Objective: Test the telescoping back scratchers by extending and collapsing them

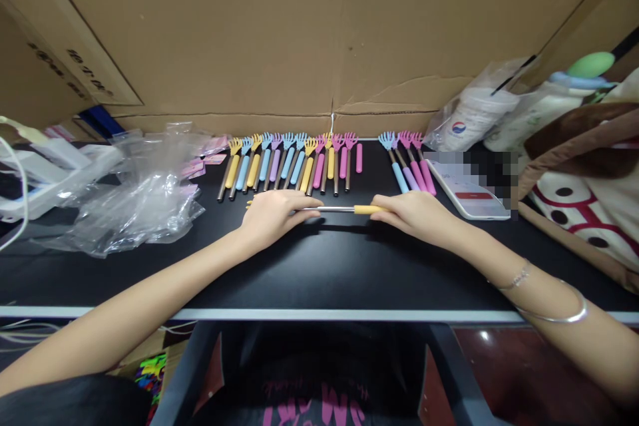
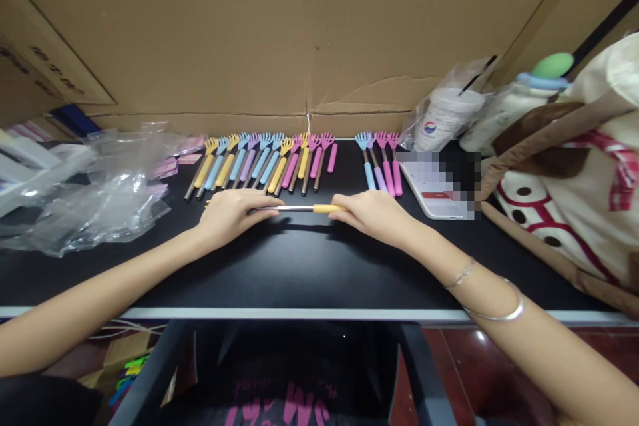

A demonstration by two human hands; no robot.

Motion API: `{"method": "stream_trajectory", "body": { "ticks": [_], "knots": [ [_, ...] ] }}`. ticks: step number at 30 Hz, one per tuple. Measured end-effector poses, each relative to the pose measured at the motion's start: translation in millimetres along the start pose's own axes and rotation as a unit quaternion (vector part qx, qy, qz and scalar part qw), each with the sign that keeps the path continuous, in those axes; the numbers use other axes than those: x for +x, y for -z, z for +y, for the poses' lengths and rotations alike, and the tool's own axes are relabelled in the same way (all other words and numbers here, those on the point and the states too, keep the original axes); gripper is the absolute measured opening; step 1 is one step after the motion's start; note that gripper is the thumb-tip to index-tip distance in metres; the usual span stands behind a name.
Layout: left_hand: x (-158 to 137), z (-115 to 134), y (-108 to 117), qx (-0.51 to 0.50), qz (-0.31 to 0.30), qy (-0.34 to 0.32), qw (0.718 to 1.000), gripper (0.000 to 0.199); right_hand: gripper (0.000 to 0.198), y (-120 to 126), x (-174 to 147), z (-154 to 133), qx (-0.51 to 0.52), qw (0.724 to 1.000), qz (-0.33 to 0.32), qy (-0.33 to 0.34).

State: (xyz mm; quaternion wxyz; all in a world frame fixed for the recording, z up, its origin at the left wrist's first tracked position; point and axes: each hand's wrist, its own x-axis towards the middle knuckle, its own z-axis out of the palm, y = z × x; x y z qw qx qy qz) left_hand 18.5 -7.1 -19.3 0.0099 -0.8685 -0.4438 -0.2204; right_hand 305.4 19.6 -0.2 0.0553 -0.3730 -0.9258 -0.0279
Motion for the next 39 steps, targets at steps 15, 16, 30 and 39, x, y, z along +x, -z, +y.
{"method": "stream_trajectory", "body": {
  "ticks": [15,16,30,39],
  "knots": [
    [4,2,4,-0.062,-0.071,0.033,0.995,0.031,0.038,6,-3,-3,-0.078,0.991,0.105,0.033],
    [4,1,5,-0.048,-0.069,0.026,0.996,0.031,0.038,7,-3,-3,-0.078,0.992,0.098,0.030],
    [5,-7,18,0.134,-0.061,-0.035,0.988,0.031,0.030,12,-3,-2,-0.050,0.996,0.071,-0.023],
    [8,-18,28,0.167,-0.037,-0.017,0.985,0.034,0.031,11,-2,1,-0.046,0.994,0.091,-0.030]
  ]
}}
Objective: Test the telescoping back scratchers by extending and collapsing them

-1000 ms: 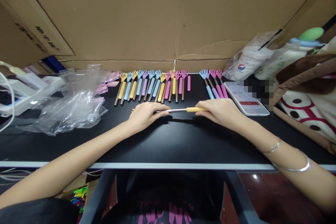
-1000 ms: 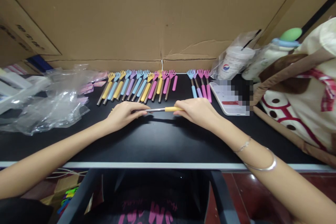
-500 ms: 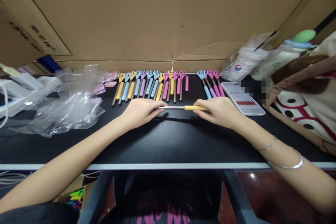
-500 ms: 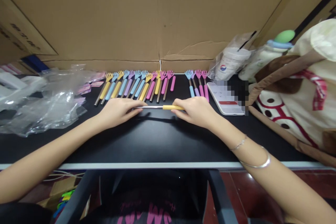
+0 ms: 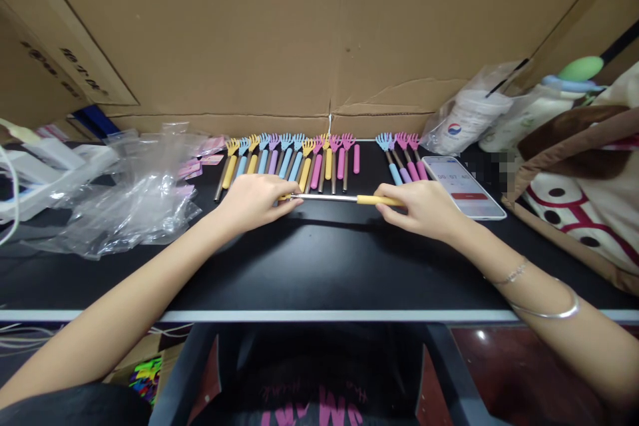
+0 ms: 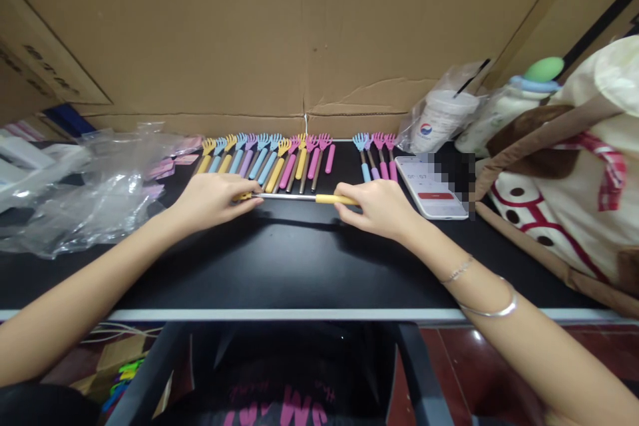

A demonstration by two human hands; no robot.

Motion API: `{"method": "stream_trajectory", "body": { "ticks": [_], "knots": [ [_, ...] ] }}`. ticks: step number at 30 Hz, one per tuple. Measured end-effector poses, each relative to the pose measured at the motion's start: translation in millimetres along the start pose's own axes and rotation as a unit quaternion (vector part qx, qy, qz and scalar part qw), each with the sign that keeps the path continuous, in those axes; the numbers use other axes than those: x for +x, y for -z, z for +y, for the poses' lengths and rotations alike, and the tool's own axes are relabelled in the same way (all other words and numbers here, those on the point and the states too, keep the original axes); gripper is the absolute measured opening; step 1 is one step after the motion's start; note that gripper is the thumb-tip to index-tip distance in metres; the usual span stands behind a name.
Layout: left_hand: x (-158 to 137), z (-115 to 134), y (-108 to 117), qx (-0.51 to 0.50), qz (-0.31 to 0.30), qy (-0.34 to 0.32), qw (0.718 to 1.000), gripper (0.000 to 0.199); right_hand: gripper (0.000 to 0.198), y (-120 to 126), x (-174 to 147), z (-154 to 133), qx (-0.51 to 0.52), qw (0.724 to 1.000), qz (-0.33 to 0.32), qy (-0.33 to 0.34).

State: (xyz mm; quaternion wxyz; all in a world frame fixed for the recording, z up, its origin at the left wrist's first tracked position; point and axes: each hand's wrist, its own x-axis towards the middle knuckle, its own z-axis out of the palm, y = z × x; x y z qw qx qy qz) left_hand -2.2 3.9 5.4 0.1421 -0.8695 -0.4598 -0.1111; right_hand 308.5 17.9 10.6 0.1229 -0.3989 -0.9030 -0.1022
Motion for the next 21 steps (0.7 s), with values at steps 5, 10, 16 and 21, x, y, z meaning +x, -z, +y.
{"method": "stream_trajectory", "body": {
  "ticks": [5,10,16,21],
  "knots": [
    [0.0,-0.5,1.9,0.007,0.026,-0.001,1.000,0.029,0.029,-0.1,-0.4,-1.1,0.007,1.000,0.011,-0.008],
    [-0.4,-1.5,-1.4,0.017,0.048,-0.037,0.998,0.026,0.029,-1.4,-0.4,0.6,0.007,1.000,0.005,-0.020],
    [-0.8,0.7,-3.2,0.025,0.101,-0.078,0.992,0.025,0.028,0.3,0.4,1.2,0.031,0.999,-0.033,-0.009],
    [-1.6,2.5,-4.0,0.027,0.116,-0.082,0.990,0.024,0.027,0.4,0.6,1.9,0.036,0.999,-0.040,-0.004]
  ]
}}
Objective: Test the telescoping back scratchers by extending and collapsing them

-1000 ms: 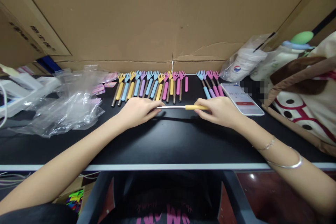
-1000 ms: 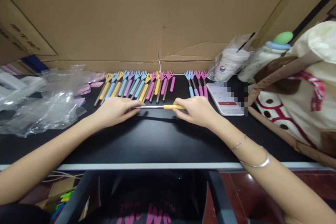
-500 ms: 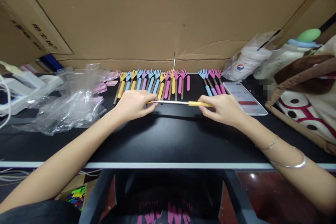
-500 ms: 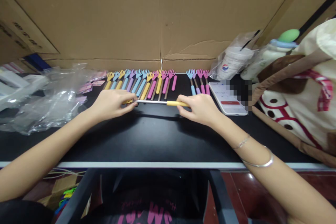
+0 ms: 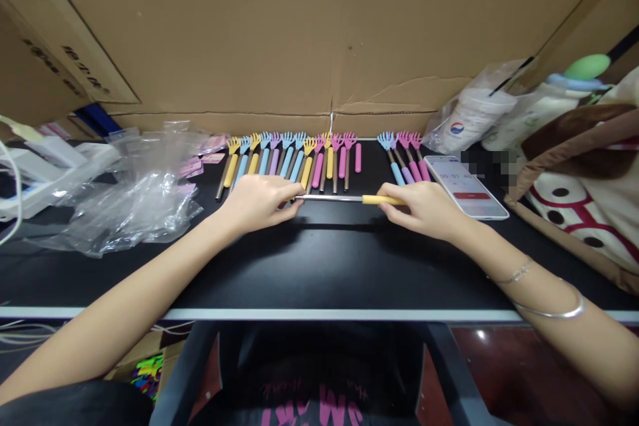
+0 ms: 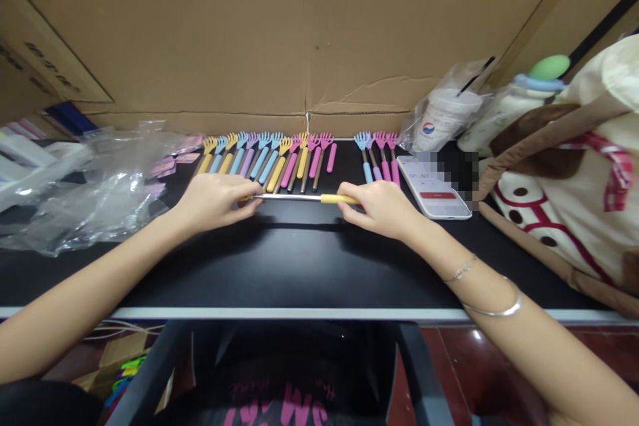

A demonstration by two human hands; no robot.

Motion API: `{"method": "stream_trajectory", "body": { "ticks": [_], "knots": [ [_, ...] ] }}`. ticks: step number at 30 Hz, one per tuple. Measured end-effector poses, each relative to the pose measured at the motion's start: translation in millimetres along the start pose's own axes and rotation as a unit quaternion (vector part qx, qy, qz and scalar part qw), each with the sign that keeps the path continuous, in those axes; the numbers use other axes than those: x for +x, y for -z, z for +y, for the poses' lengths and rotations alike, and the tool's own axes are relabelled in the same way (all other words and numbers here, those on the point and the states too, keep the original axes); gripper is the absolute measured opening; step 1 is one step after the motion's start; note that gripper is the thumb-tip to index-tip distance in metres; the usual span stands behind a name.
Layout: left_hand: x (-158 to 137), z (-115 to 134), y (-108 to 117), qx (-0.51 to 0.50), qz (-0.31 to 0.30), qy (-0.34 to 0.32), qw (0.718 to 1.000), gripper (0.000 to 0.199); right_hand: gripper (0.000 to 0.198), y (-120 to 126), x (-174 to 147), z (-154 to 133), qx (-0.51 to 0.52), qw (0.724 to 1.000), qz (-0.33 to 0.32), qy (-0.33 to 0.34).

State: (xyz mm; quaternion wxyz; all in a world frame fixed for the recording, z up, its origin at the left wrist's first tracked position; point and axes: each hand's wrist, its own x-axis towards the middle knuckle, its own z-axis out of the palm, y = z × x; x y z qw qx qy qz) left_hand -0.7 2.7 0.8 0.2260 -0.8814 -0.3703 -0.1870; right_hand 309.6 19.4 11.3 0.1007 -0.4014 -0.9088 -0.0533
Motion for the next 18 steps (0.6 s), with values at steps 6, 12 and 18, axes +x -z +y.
{"method": "stream_trajectory", "body": {
  "ticks": [6,12,18],
  "knots": [
    [-0.9,0.7,0.8,-0.007,0.008,0.007,1.000,0.024,0.026,-0.8,-0.7,0.2,0.002,1.000,0.008,0.006],
    [-0.4,2.7,2.5,-0.009,-0.003,0.025,1.000,0.026,0.026,1.8,-0.9,-2.3,0.001,1.000,0.012,0.009],
    [1.5,0.6,5.8,0.005,-0.015,0.052,0.999,0.031,0.030,4.4,-1.7,3.5,-0.014,0.999,0.045,-0.013]
  ]
}}
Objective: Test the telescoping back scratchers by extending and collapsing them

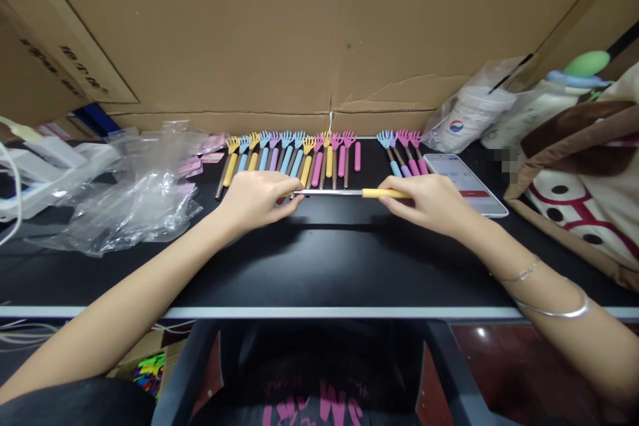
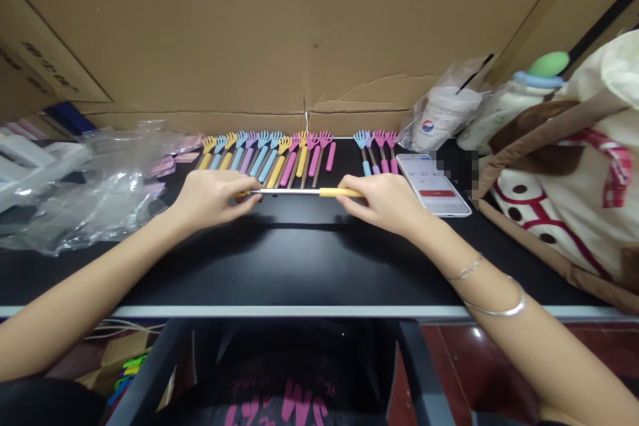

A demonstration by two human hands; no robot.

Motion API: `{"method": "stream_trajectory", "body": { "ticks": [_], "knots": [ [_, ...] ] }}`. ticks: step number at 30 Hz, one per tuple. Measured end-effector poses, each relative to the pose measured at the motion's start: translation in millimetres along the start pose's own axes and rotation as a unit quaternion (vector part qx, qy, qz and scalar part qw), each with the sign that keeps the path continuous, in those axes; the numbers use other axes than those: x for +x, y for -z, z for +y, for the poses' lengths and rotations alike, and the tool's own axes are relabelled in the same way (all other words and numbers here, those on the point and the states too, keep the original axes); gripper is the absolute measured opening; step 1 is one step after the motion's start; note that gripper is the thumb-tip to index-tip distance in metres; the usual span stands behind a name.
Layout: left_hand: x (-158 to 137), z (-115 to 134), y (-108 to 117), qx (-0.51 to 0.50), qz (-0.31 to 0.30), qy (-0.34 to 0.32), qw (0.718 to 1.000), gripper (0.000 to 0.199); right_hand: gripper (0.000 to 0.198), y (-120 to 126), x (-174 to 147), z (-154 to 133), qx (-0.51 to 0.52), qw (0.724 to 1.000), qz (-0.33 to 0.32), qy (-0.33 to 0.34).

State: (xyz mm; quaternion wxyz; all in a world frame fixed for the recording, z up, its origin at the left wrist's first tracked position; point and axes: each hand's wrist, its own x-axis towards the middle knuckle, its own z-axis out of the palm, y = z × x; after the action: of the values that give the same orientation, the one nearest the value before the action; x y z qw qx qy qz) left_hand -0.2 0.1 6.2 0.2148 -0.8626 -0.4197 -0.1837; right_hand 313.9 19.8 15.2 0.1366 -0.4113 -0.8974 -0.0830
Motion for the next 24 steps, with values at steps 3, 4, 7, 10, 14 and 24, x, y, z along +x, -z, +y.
{"method": "stream_trajectory", "body": {
  "ticks": [3,4,7,10,14,24],
  "knots": [
    [1,-4,1,0.008,0.002,0.021,1.000,0.030,0.035,2,0,4,-0.017,0.999,0.016,-0.023],
    [2,-6,1,0.007,0.003,0.027,1.000,0.030,0.036,3,0,5,-0.020,0.999,0.018,-0.028],
    [2,-7,-1,-0.002,0.002,0.026,1.000,0.028,0.037,3,1,8,-0.020,0.999,0.009,-0.024],
    [1,-7,-4,-0.006,0.006,0.016,1.000,0.026,0.039,-1,1,9,-0.012,1.000,-0.013,-0.006],
    [-1,-7,-5,-0.002,0.011,0.009,1.000,0.024,0.039,-7,1,11,0.000,0.999,-0.032,0.006],
    [-2,-6,-5,0.002,0.012,0.006,1.000,0.024,0.039,-7,1,10,-0.004,0.999,-0.041,0.002]
  ]
}}
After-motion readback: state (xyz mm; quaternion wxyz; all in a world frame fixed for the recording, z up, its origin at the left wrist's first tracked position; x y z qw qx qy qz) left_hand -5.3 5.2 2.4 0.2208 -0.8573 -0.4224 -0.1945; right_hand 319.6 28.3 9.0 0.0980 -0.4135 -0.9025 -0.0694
